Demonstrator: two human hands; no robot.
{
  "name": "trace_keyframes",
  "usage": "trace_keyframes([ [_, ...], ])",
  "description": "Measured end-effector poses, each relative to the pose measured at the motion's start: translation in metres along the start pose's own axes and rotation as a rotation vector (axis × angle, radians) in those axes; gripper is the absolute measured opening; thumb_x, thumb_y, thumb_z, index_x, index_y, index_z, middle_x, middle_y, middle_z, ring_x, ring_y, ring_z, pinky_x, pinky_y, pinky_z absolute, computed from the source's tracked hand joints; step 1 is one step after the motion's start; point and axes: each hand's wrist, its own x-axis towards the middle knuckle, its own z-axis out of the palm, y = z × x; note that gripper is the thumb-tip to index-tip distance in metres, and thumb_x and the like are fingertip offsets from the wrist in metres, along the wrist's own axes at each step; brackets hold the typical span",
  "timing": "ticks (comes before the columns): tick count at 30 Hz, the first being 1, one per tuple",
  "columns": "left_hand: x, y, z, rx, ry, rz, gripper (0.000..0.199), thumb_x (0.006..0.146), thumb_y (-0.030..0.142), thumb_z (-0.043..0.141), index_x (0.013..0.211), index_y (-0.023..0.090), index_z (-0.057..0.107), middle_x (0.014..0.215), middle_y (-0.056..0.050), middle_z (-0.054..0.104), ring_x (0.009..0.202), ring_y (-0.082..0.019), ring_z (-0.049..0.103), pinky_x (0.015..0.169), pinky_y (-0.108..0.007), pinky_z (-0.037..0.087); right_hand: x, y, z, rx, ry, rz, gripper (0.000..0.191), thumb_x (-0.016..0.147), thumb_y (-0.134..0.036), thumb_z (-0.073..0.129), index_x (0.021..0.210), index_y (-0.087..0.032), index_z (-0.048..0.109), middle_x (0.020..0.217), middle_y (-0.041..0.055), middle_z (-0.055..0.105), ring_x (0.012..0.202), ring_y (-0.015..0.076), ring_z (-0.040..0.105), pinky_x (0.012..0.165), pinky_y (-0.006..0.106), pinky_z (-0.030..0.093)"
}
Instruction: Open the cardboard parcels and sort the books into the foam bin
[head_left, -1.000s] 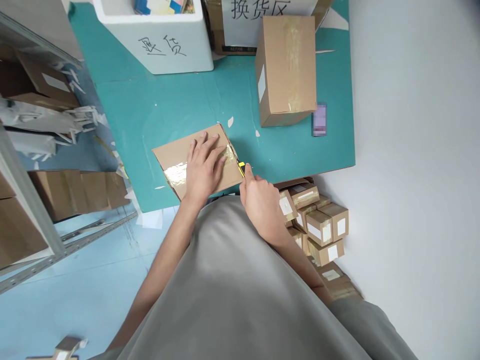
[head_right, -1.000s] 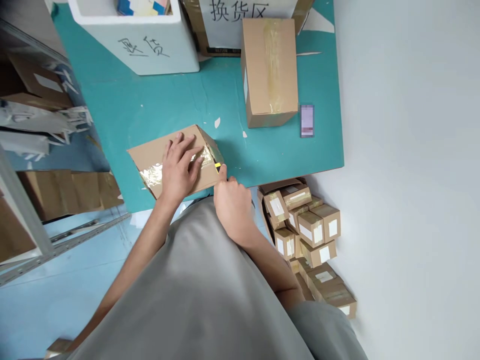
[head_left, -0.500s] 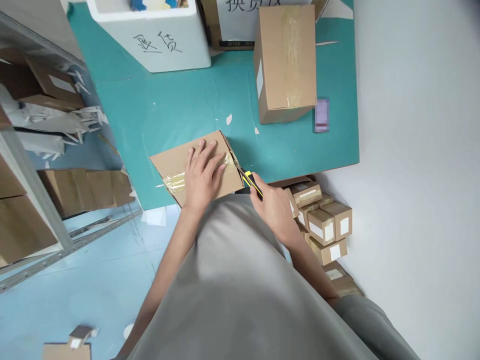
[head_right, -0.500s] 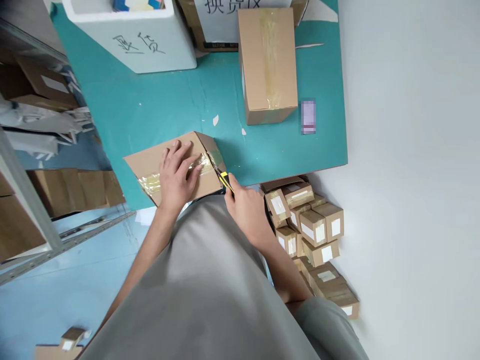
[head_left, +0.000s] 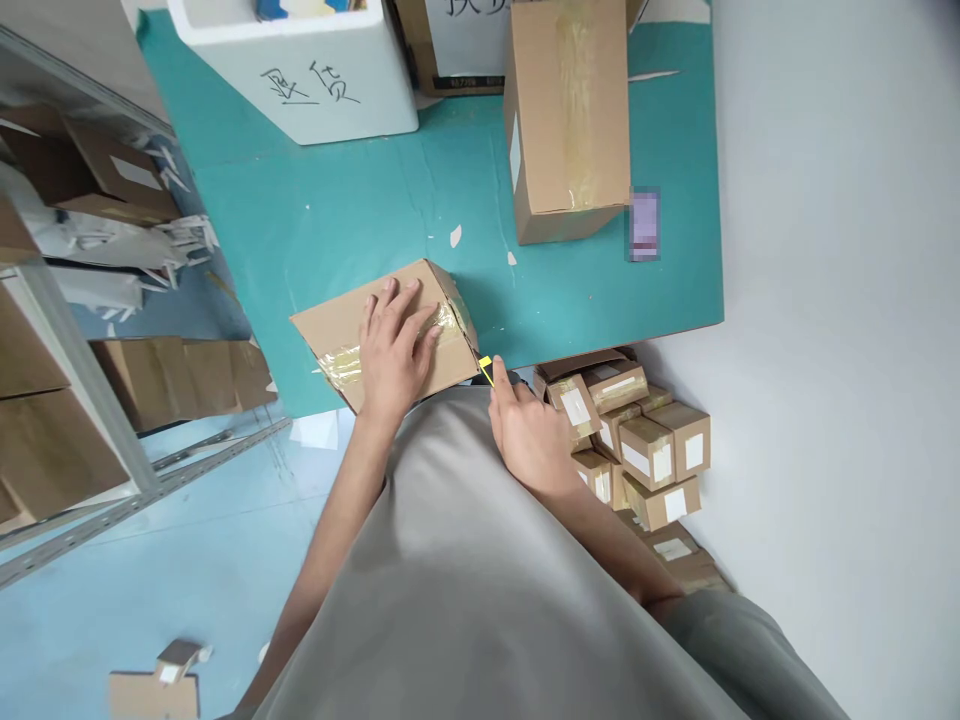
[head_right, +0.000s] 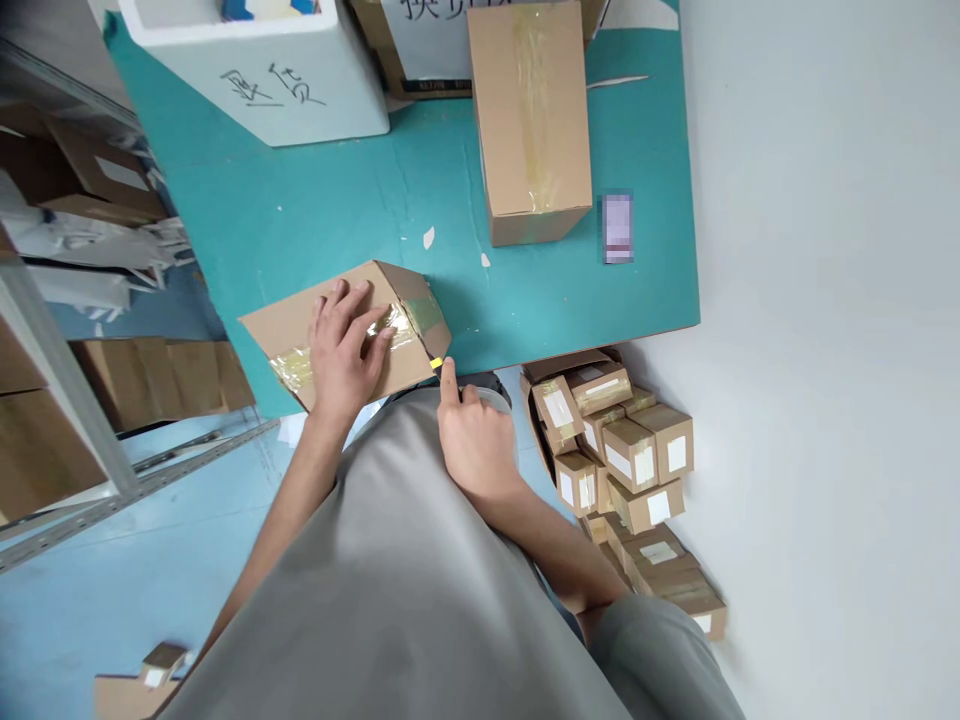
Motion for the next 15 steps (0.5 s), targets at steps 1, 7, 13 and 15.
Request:
trace_keyframes([
  [1,0.000,0.000,0.000,-0.011,-0.002,-0.001,0.033,0.108,0.048,0.055,0.136,0.034,0.066,0.164,-0.006,0.055,0.164,-0.032,0.034,0.136,-0.064,0.020,-0.001,0.001,-0.001,0.004,0.003,-0.006,0.064,0.113,-0.029,0.037,0.175,-0.021,0.024,0.114,0.0150,0.078,0.085,0.0235,0.078,0.075,0.031,0.059],
  [7,0.002,0.000,-0.001,-0.005,-0.006,-0.002,0.037,0.108,0.050,0.055,0.139,0.034,0.066,0.165,-0.006,0.055,0.164,-0.032,0.034,0.135,-0.066,0.022,-0.009,0.003,-0.005,0.039,-0.022,0.024,0.063,0.113,-0.031,0.034,0.175,-0.020,0.026,0.117,0.0159,0.078,0.088,0.0248,0.079,0.077,0.032,0.060],
  [13,-0.002,0.001,0.003,-0.067,-0.005,-0.047,0.040,0.110,0.047,0.050,0.145,0.034,0.063,0.165,-0.008,0.055,0.165,-0.033,0.031,0.136,-0.067,0.016,0.011,-0.011,-0.009,0.085,0.022,0.035,0.062,0.114,-0.027,0.032,0.174,-0.018,0.024,0.121,0.0177,0.077,0.089,0.0245,0.079,0.086,0.036,0.060],
  [15,-0.004,-0.001,0.005,-0.063,0.006,-0.042,0.043,0.111,0.045,0.048,0.149,0.032,0.060,0.163,-0.009,0.056,0.164,-0.032,0.033,0.135,-0.066,0.019,0.025,-0.017,-0.011,0.106,0.054,0.025,0.062,0.114,-0.026,0.030,0.174,-0.018,0.022,0.122,0.0177,0.076,0.092,0.0249,0.078,0.088,0.037,0.059],
])
